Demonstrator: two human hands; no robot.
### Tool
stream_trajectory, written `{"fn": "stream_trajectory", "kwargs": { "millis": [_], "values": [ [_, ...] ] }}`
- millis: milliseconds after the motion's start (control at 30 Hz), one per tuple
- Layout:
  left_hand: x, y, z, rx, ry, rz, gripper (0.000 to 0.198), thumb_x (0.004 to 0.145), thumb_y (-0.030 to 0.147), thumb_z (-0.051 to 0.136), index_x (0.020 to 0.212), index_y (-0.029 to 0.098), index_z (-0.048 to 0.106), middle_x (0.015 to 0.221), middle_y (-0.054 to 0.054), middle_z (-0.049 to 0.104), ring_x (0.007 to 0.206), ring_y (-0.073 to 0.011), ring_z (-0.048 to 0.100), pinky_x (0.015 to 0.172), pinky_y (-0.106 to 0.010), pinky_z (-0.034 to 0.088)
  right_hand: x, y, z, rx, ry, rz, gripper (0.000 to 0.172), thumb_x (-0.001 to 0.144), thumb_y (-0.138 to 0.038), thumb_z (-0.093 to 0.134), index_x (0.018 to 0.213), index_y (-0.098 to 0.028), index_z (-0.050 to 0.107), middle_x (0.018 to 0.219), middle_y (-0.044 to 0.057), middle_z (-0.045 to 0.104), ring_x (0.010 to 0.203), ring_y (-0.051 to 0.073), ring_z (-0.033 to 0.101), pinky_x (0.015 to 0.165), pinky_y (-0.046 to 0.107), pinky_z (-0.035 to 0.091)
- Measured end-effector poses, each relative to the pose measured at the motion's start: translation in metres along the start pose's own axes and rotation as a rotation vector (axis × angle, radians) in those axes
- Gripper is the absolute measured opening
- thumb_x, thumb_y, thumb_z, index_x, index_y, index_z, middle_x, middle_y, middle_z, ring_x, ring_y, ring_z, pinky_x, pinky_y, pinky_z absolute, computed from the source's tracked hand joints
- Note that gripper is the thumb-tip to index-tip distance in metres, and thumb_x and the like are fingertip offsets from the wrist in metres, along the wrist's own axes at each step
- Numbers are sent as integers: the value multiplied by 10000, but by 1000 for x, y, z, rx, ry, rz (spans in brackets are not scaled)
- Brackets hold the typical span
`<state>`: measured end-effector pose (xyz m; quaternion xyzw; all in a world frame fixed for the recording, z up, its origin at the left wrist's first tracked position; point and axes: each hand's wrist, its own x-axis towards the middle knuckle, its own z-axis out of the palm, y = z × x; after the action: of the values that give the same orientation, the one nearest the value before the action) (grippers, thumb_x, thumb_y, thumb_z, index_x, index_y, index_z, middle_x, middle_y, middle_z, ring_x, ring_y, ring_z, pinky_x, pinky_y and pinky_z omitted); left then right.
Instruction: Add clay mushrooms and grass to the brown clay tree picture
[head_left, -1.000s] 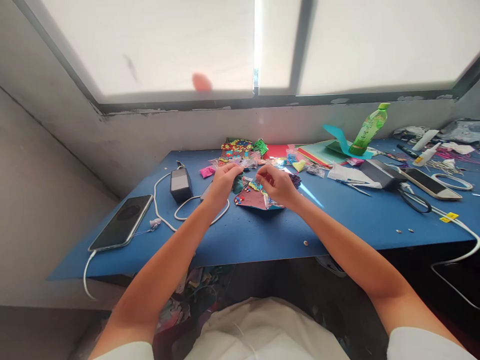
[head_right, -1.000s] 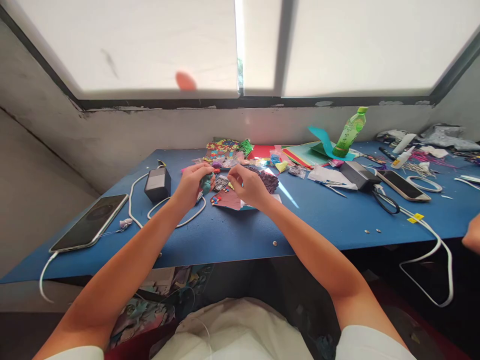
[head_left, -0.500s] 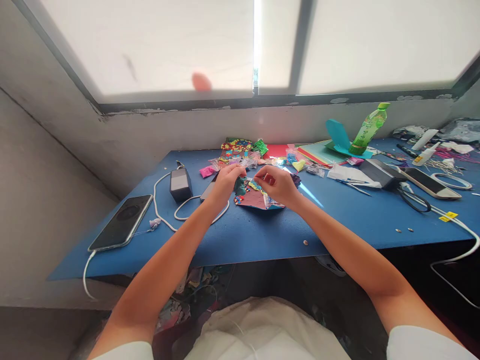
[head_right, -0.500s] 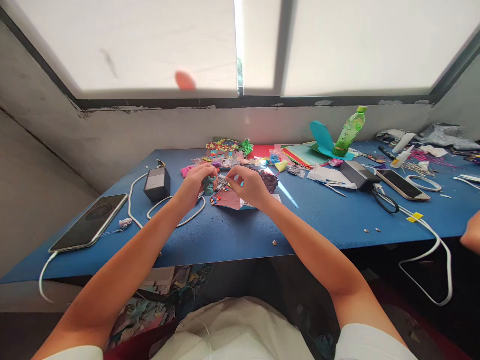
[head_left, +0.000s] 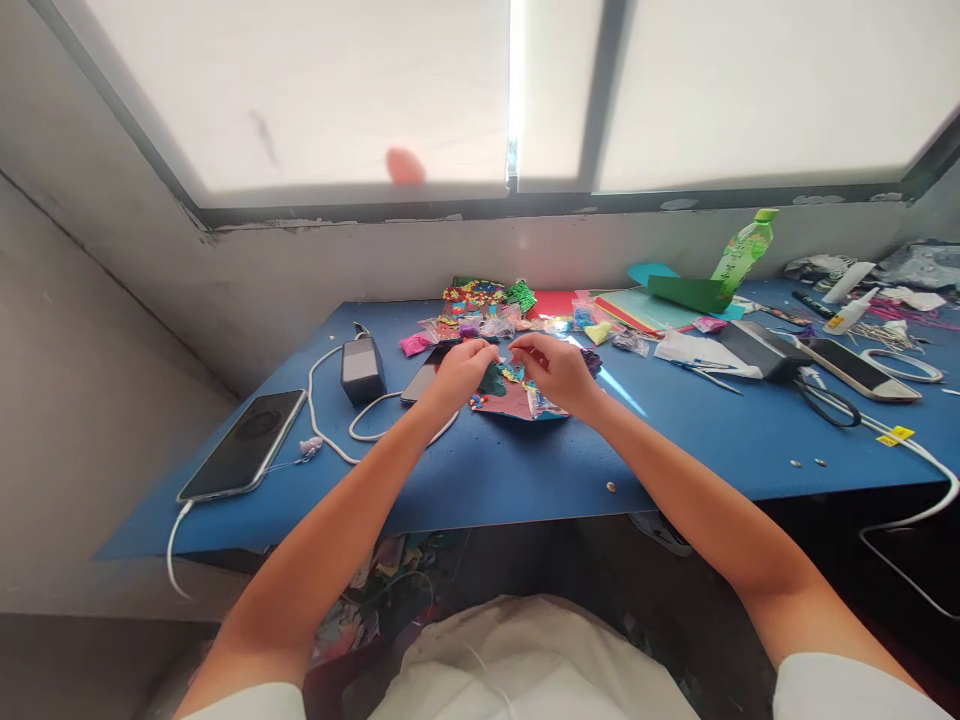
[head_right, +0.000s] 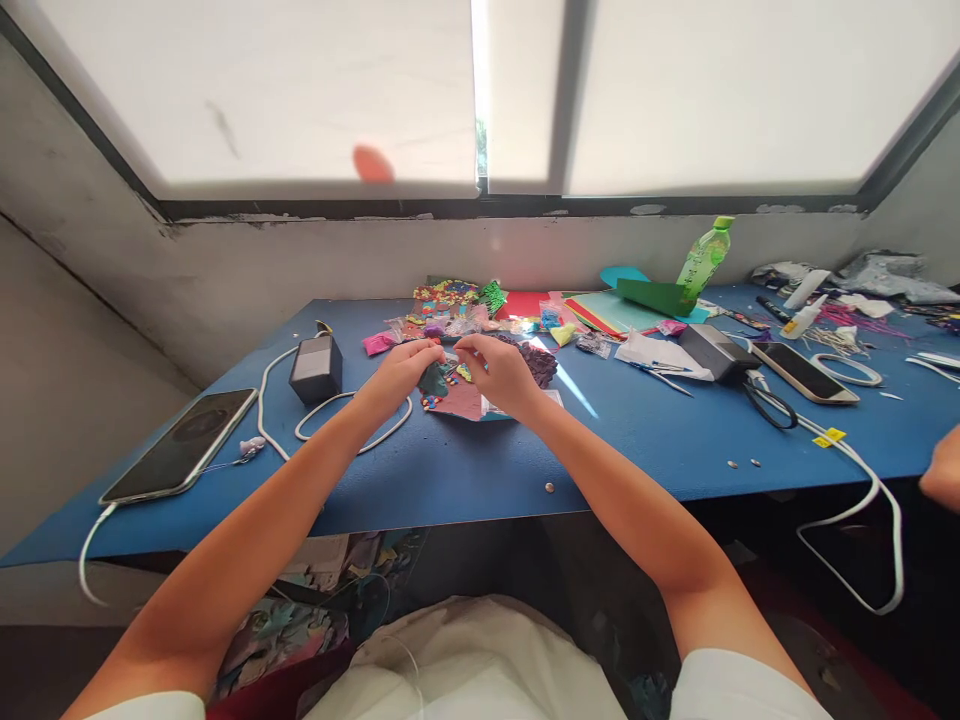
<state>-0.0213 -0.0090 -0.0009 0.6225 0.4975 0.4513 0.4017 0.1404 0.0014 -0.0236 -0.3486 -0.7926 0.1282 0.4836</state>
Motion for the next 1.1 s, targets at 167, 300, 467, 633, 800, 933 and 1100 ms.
{"fn": "stream_trajectory", "kwargs": {
  "millis": [167,300,467,633,800,933,1100],
  "values": [
    [1,-1,-1,9,-5,4,160,708,294,520,598,179,523,560,22,450,510,-117,445,476,-233,355,0,0,0,-17,-13,1,292,893,-439,540,763,-190,620,664,13,636,579,124,543,593,247,418],
    [0,0,-1,8,-15,0,169,707,310,526,598,181,523,546,23,440,505,-122,452,470,-232,357,-1,1,0,-31,-12,-1,267,915,-374,503,783,-188,641,685,21,650,582,128,551,590,249,418],
    [1,-1,-1,14,-7,5,173,701,303,525,581,179,531,550,18,449,507,-117,438,468,-228,345,-1,1,0,-54,13,-20,137,850,-298,577,805,-194,654,777,30,657,570,119,510,583,254,418],
    [4,-3,-1,29,16,19,165,701,279,521,569,180,524,551,22,445,513,-116,417,470,-229,319,-1,-2,-1,-76,44,-37,125,811,-264,595,709,-194,611,660,-3,542,555,113,442,565,249,382],
    [5,-3,-1,56,46,39,159,697,231,527,548,176,515,543,25,434,537,-114,389,492,-228,300,0,-1,-2,-80,47,-46,171,806,-236,598,645,-194,558,621,-17,488,555,108,411,551,245,344],
    [4,-3,-1,67,39,39,169,706,243,522,550,180,512,541,25,433,540,-118,398,494,-232,301,0,1,-2,-95,33,-49,196,802,-223,608,625,-196,529,597,-27,460,558,109,394,550,246,327],
    [1,-2,-1,76,21,47,175,709,265,518,555,182,508,557,22,452,546,-121,417,505,-239,315,0,1,-2,-128,0,-74,221,852,-290,577,658,-201,519,609,-21,454,558,114,387,547,248,315]
  ]
}}
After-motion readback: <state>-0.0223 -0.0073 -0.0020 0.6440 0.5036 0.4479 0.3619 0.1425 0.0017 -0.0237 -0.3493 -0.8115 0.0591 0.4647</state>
